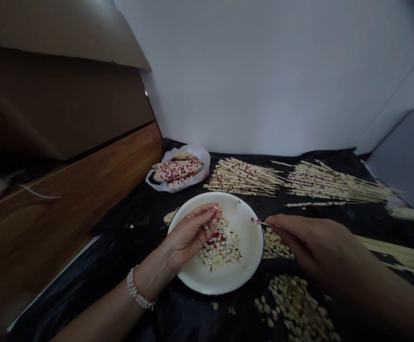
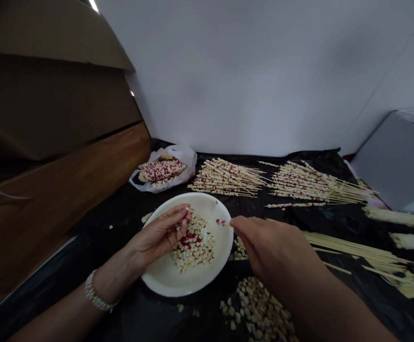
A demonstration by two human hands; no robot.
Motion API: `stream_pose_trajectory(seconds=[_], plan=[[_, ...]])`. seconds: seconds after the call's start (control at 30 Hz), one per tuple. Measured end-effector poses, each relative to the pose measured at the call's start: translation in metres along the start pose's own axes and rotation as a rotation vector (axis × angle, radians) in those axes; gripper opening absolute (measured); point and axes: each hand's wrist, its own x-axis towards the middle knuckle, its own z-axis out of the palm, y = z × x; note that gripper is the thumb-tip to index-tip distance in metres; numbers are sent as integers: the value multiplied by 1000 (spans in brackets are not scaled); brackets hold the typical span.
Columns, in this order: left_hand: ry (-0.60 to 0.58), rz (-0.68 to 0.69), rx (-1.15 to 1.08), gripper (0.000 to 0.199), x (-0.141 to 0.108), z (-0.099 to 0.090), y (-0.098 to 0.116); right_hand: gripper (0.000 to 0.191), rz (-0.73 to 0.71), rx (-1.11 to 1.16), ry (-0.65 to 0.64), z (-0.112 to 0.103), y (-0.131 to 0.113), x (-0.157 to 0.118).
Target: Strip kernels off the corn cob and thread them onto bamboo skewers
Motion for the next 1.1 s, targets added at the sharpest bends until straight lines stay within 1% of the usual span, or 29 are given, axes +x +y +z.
stream_pose_trajectory(seconds=[0.2,0.47,0.87,1.1], plan=[[-7,28,-14,14,1,-1,-1,29,-8,-7,7,2,0,0],[1,36,-53,11,2,0,1,30,27,-34,12,2,-1,0],[-32,13,-74,15,3,-5,0,30,-7,-12,47,1,-3,1],[-33,12,-88,14,2,-4,0,29,-5,-4,27,0,-5,1]])
